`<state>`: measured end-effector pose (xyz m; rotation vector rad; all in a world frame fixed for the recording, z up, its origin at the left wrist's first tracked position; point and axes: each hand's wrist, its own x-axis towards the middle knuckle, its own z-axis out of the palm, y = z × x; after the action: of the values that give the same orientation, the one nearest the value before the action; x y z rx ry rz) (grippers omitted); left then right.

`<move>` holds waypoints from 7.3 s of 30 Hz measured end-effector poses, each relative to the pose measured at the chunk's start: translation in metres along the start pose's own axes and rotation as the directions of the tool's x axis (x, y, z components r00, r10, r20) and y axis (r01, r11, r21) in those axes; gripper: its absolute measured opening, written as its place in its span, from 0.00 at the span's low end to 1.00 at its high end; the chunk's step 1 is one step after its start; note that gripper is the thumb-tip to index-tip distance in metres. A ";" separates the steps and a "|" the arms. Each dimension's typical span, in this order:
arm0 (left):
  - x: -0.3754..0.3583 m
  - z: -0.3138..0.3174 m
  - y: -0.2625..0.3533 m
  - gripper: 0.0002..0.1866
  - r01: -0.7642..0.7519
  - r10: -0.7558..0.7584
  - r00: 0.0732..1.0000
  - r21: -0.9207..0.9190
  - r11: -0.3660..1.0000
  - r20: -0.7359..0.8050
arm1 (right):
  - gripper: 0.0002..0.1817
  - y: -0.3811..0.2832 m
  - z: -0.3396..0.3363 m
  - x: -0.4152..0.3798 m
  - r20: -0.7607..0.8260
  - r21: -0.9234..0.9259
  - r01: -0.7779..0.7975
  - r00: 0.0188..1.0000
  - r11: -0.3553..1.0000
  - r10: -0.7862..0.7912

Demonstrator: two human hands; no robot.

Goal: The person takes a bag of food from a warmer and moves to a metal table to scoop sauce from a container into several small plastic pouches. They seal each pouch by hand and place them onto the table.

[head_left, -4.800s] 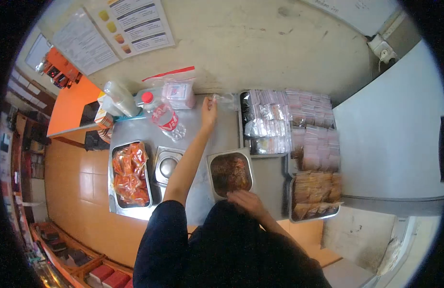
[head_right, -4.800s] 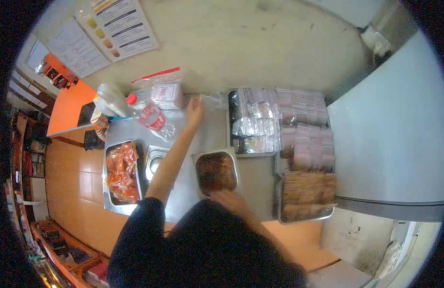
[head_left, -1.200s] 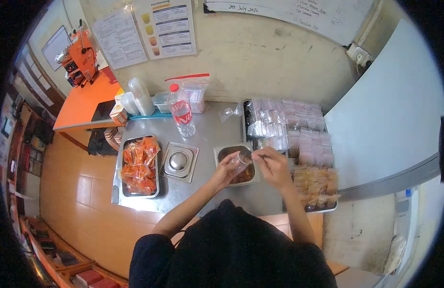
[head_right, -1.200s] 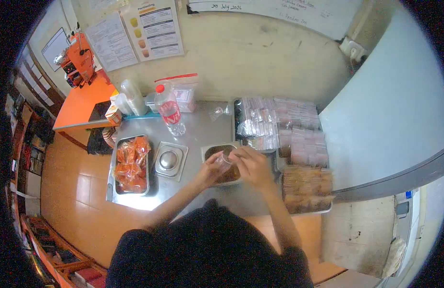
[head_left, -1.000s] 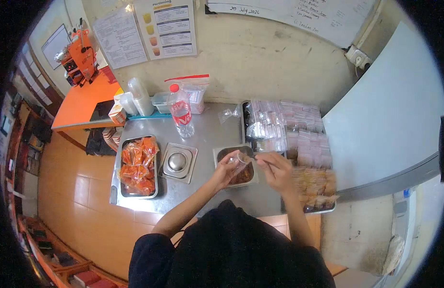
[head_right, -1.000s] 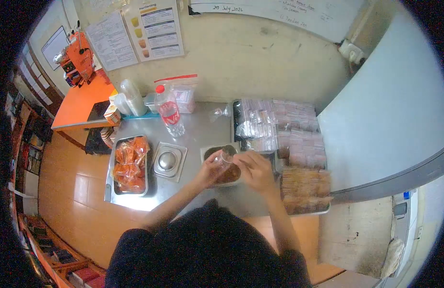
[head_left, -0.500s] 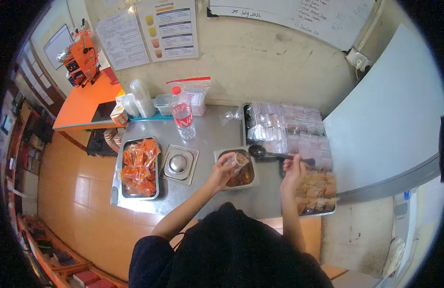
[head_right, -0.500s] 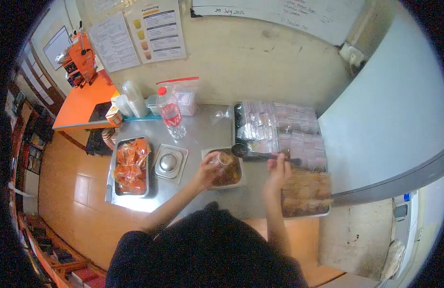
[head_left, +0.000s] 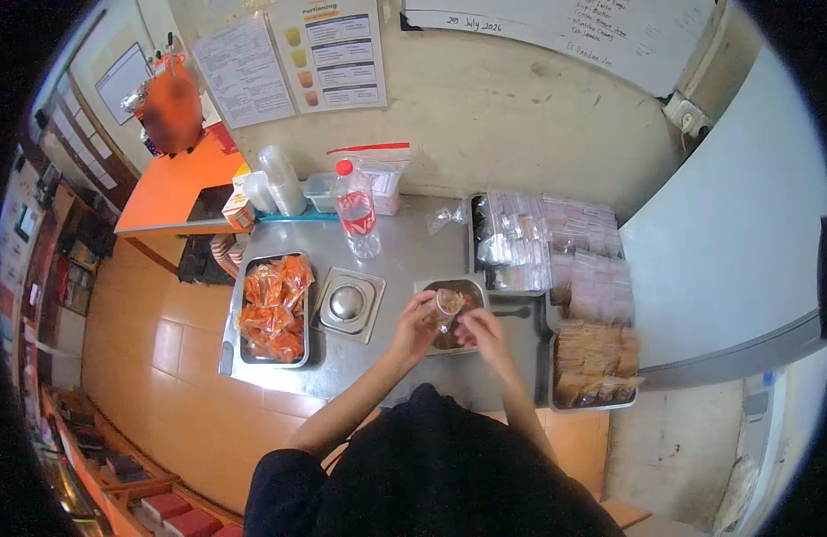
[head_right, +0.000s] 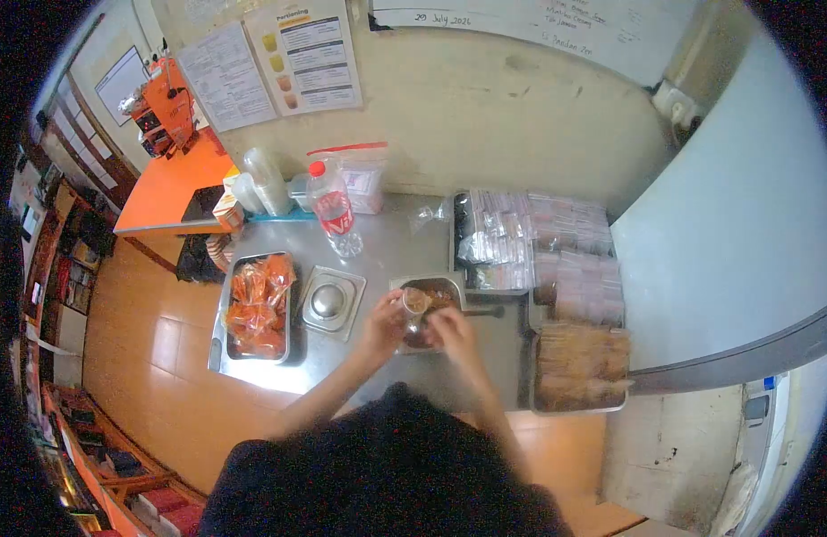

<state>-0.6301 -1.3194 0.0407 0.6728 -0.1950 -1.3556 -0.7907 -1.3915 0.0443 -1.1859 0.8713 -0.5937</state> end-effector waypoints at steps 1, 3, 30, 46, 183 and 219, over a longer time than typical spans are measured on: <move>0.001 -0.002 -0.004 0.12 -0.007 0.007 1.000 -0.012 1.000 0.015 | 0.11 -0.007 0.008 0.000 0.074 0.169 -0.049 0.997 0.984 0.037; 0.004 -0.007 -0.012 0.11 -0.047 0.047 0.998 -0.021 0.999 0.043 | 0.10 -0.016 0.015 -0.002 0.089 0.364 -0.133 0.990 0.922 0.108; -0.016 0.022 0.013 0.07 -0.163 0.443 0.871 0.726 0.669 -0.213 | 0.06 -0.027 0.037 0.007 -0.240 -0.236 0.293 0.906 0.927 -0.348; -0.010 0.041 0.055 0.08 -0.155 0.353 0.921 0.674 0.722 -0.166 | 0.07 -0.053 0.030 0.009 0.069 -0.206 0.421 0.907 0.883 -0.416; -0.057 -0.080 -0.036 0.23 -0.005 0.026 0.986 0.130 0.991 -0.166 | 0.16 0.036 -0.015 -0.007 -0.278 -0.094 0.308 0.905 0.947 -0.322; -0.048 -0.080 0.004 0.20 -0.038 0.099 0.969 0.257 0.966 -0.227 | 0.11 0.024 -0.026 -0.004 0.062 -0.217 0.382 0.924 0.899 -0.378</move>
<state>-0.5975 -1.2470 -0.0090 1.0262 -0.1966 -1.1814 -0.8153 -1.3956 0.0193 -1.5857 0.7058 -0.8139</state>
